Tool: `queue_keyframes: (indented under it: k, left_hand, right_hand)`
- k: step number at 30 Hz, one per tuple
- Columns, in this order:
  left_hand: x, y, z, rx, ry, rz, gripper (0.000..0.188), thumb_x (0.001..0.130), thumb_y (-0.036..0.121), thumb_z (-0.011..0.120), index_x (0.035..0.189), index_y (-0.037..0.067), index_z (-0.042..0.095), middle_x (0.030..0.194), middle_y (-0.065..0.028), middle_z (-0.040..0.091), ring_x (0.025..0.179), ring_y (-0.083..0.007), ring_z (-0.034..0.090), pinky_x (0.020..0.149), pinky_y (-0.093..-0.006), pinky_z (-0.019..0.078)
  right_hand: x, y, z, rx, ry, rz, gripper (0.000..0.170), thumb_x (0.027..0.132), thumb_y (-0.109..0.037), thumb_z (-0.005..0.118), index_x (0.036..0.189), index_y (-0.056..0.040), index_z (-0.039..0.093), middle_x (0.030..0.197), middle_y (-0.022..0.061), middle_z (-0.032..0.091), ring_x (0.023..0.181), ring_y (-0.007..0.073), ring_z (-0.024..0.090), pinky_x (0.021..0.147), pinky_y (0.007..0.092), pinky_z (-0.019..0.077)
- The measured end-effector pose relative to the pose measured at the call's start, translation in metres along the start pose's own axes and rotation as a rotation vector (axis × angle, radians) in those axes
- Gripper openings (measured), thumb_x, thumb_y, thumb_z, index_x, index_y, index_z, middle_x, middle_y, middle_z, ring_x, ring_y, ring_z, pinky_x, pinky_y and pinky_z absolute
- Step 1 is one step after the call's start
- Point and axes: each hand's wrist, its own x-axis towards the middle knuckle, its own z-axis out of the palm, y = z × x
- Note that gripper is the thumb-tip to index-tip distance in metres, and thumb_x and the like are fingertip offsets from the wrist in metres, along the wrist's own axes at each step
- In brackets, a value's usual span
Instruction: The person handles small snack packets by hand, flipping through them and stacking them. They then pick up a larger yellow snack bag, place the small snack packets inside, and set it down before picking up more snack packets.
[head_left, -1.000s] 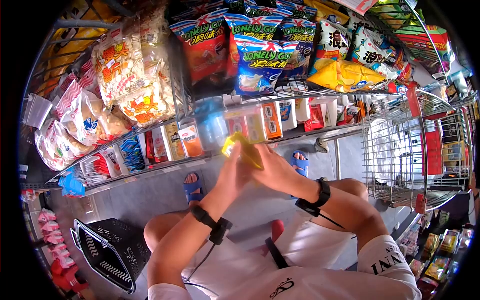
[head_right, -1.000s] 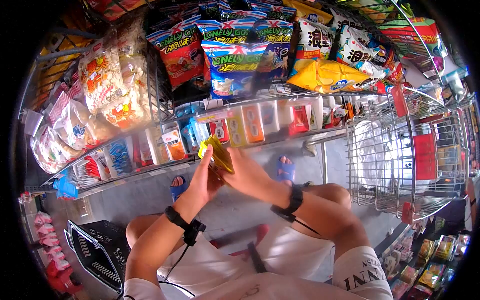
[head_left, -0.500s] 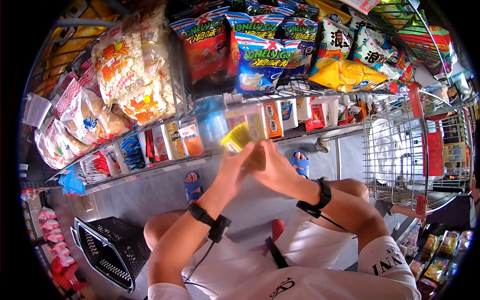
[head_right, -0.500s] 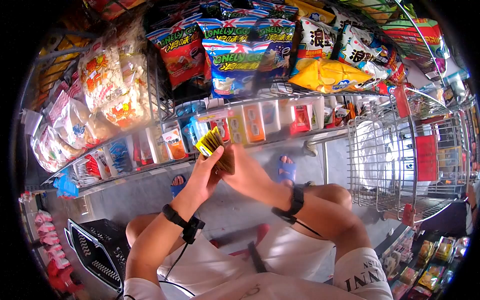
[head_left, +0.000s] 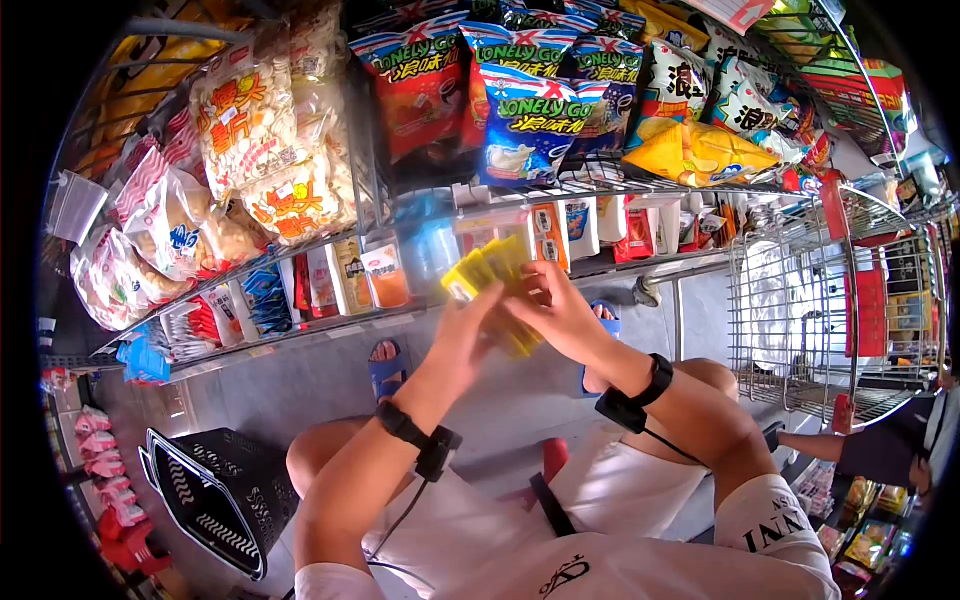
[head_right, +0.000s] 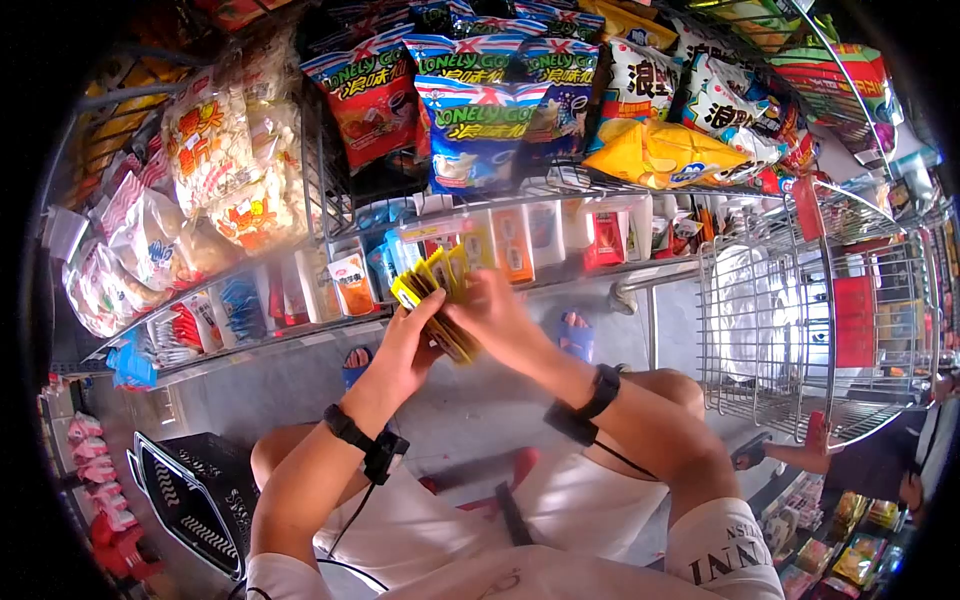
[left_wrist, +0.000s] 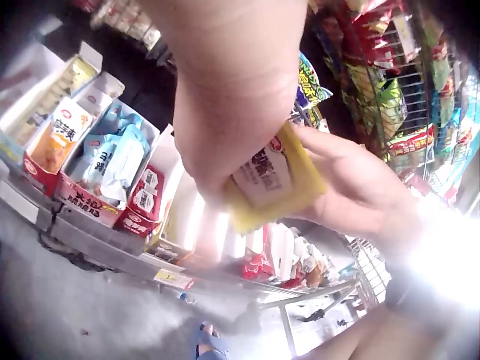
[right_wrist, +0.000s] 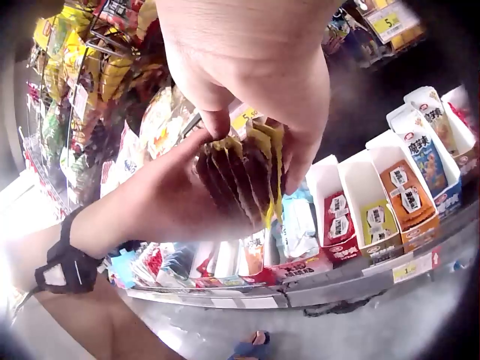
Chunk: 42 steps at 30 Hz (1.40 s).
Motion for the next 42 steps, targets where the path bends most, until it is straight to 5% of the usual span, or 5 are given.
queue_keyframes:
  k: [16, 32, 34, 37, 42]
  left_hand:
    - [0.005, -0.002, -0.002, 0.103, 0.071, 0.020, 0.037, 0.090, 0.028, 0.071, 0.122, 0.018, 0.055, 0.110, 0.0012, 0.063, 0.098, -0.0156, 0.064, 0.080, -0.0399, 0.0549]
    - [0.015, -0.009, -0.005, -0.070, 0.162, -0.109, 0.042, 0.091, 0.033, 0.064, 0.125, 0.011, 0.053, 0.120, -0.0063, 0.060, 0.109, -0.0227, 0.059, 0.090, -0.0449, 0.0500]
    - [0.009, -0.009, 0.005, -0.089, 0.254, -0.050, 0.036, 0.091, 0.030, 0.063, 0.119, 0.006, 0.059, 0.093, -0.0066, 0.065, 0.069, -0.0175, 0.062, 0.061, -0.0341, 0.0498]
    - [0.006, -0.011, 0.001, -0.057, 0.200, -0.033, 0.043, 0.089, 0.034, 0.068, 0.122, 0.012, 0.053, 0.114, -0.0054, 0.058, 0.106, -0.0223, 0.058, 0.087, -0.0444, 0.0494]
    - [0.004, -0.025, 0.006, -0.069, 0.285, 0.013, 0.035, 0.088, 0.032, 0.068, 0.113, 0.013, 0.053, 0.101, -0.0034, 0.056, 0.094, -0.0211, 0.059, 0.079, -0.0438, 0.0494]
  right_hand:
    - [0.020, 0.030, -0.014, 0.068, -0.201, -0.075, 0.040, 0.094, -0.001, 0.058, 0.133, -0.0018, 0.054, 0.113, 0.0042, 0.067, 0.102, 0.0101, 0.061, 0.090, 0.0263, 0.0497]
    - [0.035, 0.066, -0.013, 0.035, -0.195, 0.011, 0.066, 0.079, 0.001, 0.064, 0.142, -0.0003, 0.043, 0.122, 0.0173, 0.064, 0.109, 0.0227, 0.064, 0.092, 0.0313, 0.0508]
    - [0.032, 0.054, -0.014, 0.135, -0.208, 0.123, 0.068, 0.079, 0.000, 0.065, 0.143, -0.0005, 0.042, 0.121, 0.0181, 0.063, 0.107, 0.0237, 0.064, 0.089, 0.0324, 0.0525]
    - [0.034, 0.047, -0.016, 0.373, -0.172, 0.307, 0.057, 0.080, -0.003, 0.067, 0.134, 0.0026, 0.050, 0.112, 0.0189, 0.066, 0.099, 0.0251, 0.068, 0.083, 0.0347, 0.0553]
    - [0.046, 0.050, -0.022, 0.594, 0.078, 0.415, 0.024, 0.083, -0.004, 0.065, 0.105, 0.0058, 0.065, 0.093, 0.0151, 0.069, 0.089, 0.0255, 0.070, 0.076, 0.0375, 0.0581]
